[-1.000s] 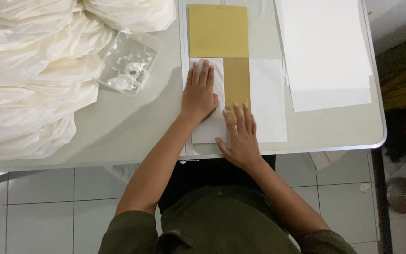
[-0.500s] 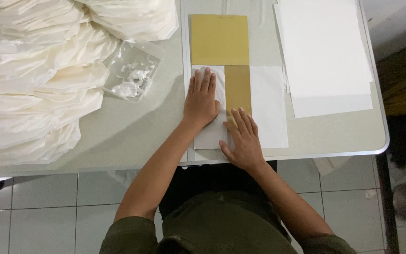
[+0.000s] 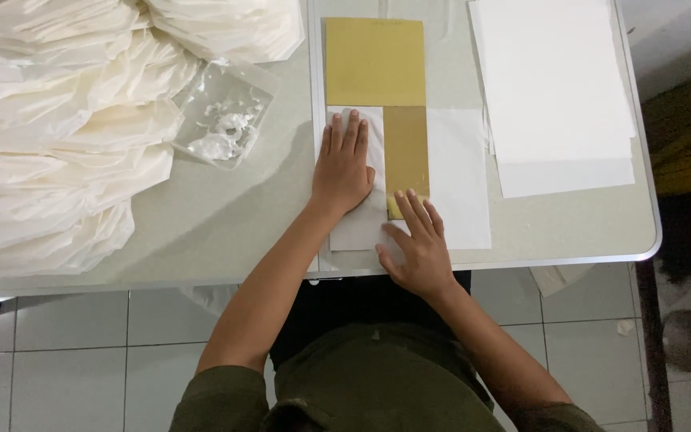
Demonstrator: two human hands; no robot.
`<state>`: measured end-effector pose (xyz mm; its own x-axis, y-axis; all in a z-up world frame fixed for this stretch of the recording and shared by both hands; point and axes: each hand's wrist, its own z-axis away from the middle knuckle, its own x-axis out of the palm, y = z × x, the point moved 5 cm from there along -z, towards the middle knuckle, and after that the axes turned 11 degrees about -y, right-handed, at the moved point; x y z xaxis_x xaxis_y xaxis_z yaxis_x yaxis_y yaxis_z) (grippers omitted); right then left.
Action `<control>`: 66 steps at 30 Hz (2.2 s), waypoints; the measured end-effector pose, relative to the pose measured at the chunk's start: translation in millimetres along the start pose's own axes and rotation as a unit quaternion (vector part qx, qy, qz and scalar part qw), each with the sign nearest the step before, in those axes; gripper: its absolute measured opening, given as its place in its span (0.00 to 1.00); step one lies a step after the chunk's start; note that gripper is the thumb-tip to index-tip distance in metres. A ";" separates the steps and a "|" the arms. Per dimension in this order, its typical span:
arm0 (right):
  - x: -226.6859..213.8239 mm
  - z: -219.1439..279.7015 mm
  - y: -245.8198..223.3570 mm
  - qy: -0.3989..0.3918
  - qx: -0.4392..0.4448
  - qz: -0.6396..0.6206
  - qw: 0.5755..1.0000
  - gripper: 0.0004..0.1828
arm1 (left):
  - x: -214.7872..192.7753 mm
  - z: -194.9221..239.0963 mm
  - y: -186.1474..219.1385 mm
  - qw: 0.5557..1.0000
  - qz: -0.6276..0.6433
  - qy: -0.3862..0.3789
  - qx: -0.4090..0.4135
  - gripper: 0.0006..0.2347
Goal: Applying glue and folding paper sheets around a cardboard template to assemble a box component.
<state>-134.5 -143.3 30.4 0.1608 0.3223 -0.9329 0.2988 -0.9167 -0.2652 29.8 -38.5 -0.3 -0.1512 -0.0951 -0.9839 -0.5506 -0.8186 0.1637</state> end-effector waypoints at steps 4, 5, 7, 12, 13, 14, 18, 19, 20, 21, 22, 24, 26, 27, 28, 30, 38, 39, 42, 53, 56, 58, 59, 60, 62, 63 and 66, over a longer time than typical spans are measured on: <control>-1.3 -17.7 -2.2 -0.072 0.052 0.024 0.996 0.30 | 2.1 -0.3 -0.2 1.000 0.003 -0.010 -0.007 0.31; 1.5 -22.8 -3.1 -0.123 0.074 0.049 0.988 0.38 | 0.0 0.4 0.0 1.000 0.004 -0.011 -0.008 0.31; 8.2 -17.4 -7.7 -0.137 0.072 0.067 0.986 0.44 | -2.2 1.1 -0.7 1.000 0.007 -0.010 -0.007 0.30; 8.9 14.8 -20.9 -0.148 0.048 0.119 0.981 0.55 | -1.8 2.8 -1.3 1.000 0.014 -0.005 -0.002 0.30; 8.1 21.2 -22.6 -0.147 0.042 0.111 0.982 0.54 | -2.2 3.1 -1.3 1.000 0.012 -0.002 0.000 0.30; 6.9 28.2 -24.1 -0.147 0.037 0.102 0.983 0.53 | -2.4 3.4 -0.6 1.000 0.010 0.001 0.002 0.30; 0.7 11.0 -17.3 -0.122 0.057 0.095 0.986 0.52 | -4.7 3.0 0.4 1.000 0.023 -0.012 0.003 0.30; 3.2 4.7 -14.8 -0.113 0.064 0.103 0.986 0.52 | -3.9 2.3 0.3 1.000 0.017 -0.011 0.003 0.30; 5.7 -1.8 -12.8 -0.104 0.069 0.111 0.986 0.51 | -3.4 2.4 -0.3 1.000 0.011 -0.011 0.002 0.30; 8.7 -0.1 -13.0 -0.105 0.070 0.110 0.986 0.51 | -3.8 4.3 0.9 1.000 0.011 -0.012 0.001 0.30; 11.8 -0.4 -13.3 -0.099 0.072 0.122 0.985 0.51 | -5.7 4.5 0.7 1.000 0.016 -0.010 0.002 0.30; 15.0 3.2 -14.2 -0.092 0.074 0.135 0.984 0.50 | -7.2 3.7 -0.3 1.000 0.020 -0.008 0.001 0.30; 16.5 13.8 -14.2 -0.093 0.079 0.112 0.986 0.45 | -3.9 3.2 -0.7 1.000 0.025 -0.005 0.001 0.30; 15.5 16.7 -13.3 -0.095 0.078 0.112 0.986 0.45 | -5.0 3.3 -1.5 1.000 0.026 -0.005 -0.001 0.30; 14.4 20.4 -11.4 -0.099 0.082 0.090 0.988 0.42 | -6.3 3.6 -1.1 1.000 0.024 0.000 0.000 0.30; 14.0 23.4 -9.2 -0.104 0.085 0.067 0.989 0.39 | -5.8 3.4 -0.7 1.000 0.022 0.004 0.001 0.29; 8.5 7.4 -17.8 -0.136 0.110 0.078 0.982 0.42 | -8.8 4.1 -0.8 1.000 0.030 0.001 0.001 0.29; 5.9 13.2 -19.9 -0.137 0.110 0.079 0.981 0.42 | -8.6 3.8 -1.2 1.000 0.031 0.000 0.001 0.29; -0.3 27.4 -26.4 -0.130 0.091 0.087 0.984 0.39 | -7.2 3.5 -2.0 0.999 0.035 0.000 -0.002 0.29; 22.9 11.8 -25.5 -0.279 0.125 0.094 0.948 0.58 | -2.6 3.6 -3.3 0.999 0.039 0.026 0.007 0.29; 10.7 25.1 -34.8 -0.279 0.110 0.106 0.948 0.60 | -1.6 2.4 -3.4 0.999 0.035 0.025 0.004 0.29; -1.5 26.5 -38.5 -0.261 0.111 0.093 0.955 0.56 | -2.1 2.8 -3.1 0.999 0.033 0.019 0.003 0.29; -8.5 27.0 -40.6 -0.241 0.112 0.081 0.961 0.53 | -2.3 3.1 -3.0 0.999 0.030 0.013 0.003 0.29; -7.6 22.1 -38.3 -0.242 0.112 0.080 0.961 0.53 | -1.6 2.7 -3.2 0.999 0.030 0.013 0.003 0.29; -12.4 11.2 -33.1 -0.182 0.118 0.071 0.974 0.46 | -1.3 1.5 -2.7 1.000 0.021 0.022 0.002 0.30; -7.3 8.2 -30.2 -0.182 0.119 0.071 0.973 0.46 | -1.9 2.8 -1.0 1.000 0.021 0.022 0.003 0.30; 5.4 2.1 -25.3 -0.197 0.130 0.079 0.968 0.47 | -3.3 3.2 -1.8 0.999 0.034 0.008 -0.002 0.30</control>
<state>-143.2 -118.9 31.6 -0.2017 0.1054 -0.9738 0.0439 -0.9922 -0.1165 28.6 -34.9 2.9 -0.1737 -0.1594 -0.9718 -0.5367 -0.8121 0.2291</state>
